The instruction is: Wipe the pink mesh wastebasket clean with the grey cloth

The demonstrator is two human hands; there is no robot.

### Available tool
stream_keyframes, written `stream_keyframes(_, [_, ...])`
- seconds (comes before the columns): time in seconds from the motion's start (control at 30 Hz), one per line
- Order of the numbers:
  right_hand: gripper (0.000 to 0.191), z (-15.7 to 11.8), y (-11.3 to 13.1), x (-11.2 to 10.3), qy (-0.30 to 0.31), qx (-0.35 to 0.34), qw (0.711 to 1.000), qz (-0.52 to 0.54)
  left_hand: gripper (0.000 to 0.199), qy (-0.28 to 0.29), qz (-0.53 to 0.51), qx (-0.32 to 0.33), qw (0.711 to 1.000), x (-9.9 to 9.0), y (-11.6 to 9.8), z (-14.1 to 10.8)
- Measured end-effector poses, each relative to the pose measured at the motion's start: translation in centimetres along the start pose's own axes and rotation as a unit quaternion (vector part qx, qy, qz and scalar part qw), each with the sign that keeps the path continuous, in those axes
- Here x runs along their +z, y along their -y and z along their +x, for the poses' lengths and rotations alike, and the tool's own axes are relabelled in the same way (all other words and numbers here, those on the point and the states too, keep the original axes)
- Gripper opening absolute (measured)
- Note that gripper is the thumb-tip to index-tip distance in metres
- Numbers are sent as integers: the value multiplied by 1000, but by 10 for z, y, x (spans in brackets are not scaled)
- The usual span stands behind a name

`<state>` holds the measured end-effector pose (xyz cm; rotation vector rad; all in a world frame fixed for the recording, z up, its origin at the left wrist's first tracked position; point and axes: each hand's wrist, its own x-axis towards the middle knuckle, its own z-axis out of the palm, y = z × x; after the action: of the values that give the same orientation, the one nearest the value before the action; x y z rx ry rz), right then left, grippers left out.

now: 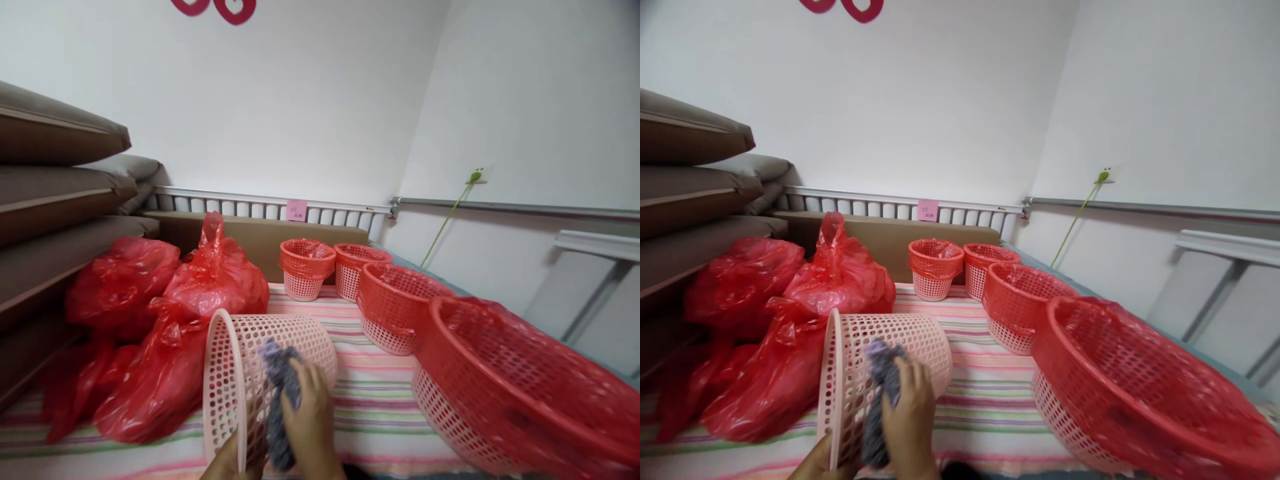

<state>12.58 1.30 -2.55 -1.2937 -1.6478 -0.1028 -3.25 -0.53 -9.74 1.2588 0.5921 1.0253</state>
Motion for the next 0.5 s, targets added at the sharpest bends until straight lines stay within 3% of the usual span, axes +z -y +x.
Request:
stream_keyframes(0.1, [34,23,-49,-3,2,81,992,-96,63,31,-21,31,999,20,-11,2])
stream_keyframes(0.17, [36,34,-74,-2,21,96,984,-146,69,46,18,74,996,31,-24,2])
stream_keyframes(0.27, [40,44,-96,-2,57,125,970,-200,82,44,66,105,991,41,-39,3])
stream_keyframes(0.33, [43,45,-105,-5,85,181,954,-223,86,13,62,101,993,47,-43,10])
stream_keyframes(0.4, [43,37,-113,-10,117,241,942,-203,84,-29,39,101,994,55,-42,23])
stream_keyframes(0.5, [40,5,-122,-16,138,313,936,-86,85,-60,-28,130,989,69,-38,50])
